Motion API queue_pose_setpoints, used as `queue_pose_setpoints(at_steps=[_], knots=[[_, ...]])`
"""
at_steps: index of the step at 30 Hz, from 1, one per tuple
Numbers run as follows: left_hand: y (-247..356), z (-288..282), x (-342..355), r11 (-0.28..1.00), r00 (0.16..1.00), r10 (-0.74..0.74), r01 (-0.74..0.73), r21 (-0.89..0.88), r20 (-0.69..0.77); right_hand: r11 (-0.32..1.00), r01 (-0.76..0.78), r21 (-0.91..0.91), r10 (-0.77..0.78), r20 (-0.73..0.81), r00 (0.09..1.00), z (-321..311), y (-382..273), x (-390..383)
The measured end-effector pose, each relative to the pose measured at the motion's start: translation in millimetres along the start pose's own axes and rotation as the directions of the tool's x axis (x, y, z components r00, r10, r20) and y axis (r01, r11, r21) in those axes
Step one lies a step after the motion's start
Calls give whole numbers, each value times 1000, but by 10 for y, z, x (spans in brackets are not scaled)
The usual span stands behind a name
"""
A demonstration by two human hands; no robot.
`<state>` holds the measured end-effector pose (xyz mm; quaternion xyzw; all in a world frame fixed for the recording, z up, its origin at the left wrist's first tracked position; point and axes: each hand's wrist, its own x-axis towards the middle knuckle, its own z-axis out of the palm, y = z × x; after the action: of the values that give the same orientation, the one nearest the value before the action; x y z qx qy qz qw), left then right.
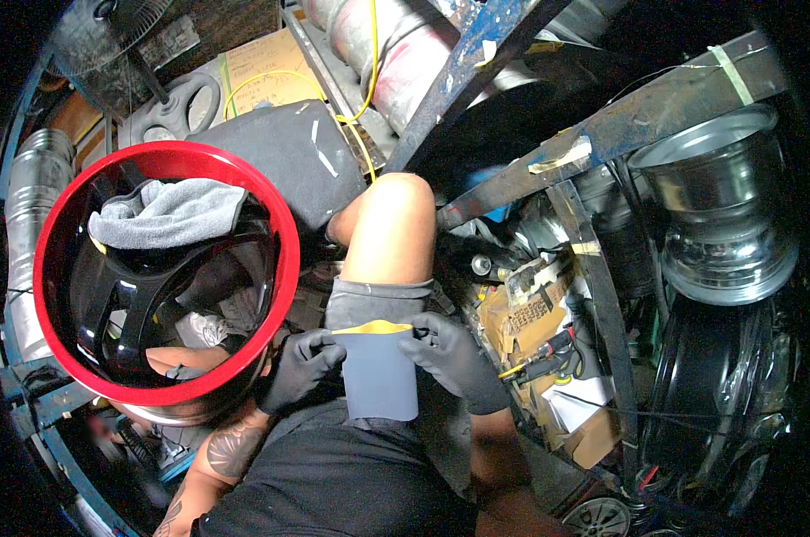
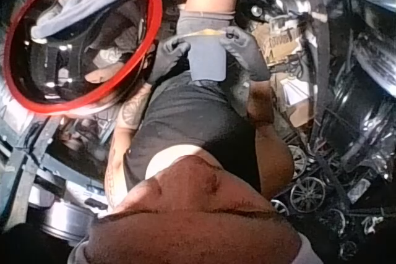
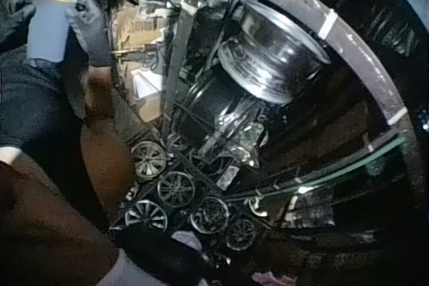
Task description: Applying repair material and cleaning a car rim in a storage area.
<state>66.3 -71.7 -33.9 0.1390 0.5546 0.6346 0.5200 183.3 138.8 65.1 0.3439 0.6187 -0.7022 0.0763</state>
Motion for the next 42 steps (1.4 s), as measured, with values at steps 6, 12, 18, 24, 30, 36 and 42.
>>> queue_pose_setpoints(at_steps=[6,12,18,24,30,36,42], knots=[[-41,17,21,1000,999,13,-13,-10,-36,998,-6,-58,-1,-127,992,21,92,45],[62,90,35,998,991,28,-19,67,-133,988,103,-112,-125,-210,970,16,238,102],[34,86,28,991,980,-109,94,-93,-164,951,274,-143,-302,-235,924,146,188,115],[-38,146,62,966,957,226,-196,168,-182,917,95,-388,-159,-134,978,-20,201,-96],[-267,78,45,980,948,37,-96,-175,-316,959,90,-268,-89,15,996,-39,249,-116],[-215,60,82,944,974,50,-118,-308,-222,870,298,-392,-319,12,948,1,313,-57],[-147,14,66,968,984,79,-114,-225,-158,823,277,-496,-338,-36,940,-77,462,-79]])
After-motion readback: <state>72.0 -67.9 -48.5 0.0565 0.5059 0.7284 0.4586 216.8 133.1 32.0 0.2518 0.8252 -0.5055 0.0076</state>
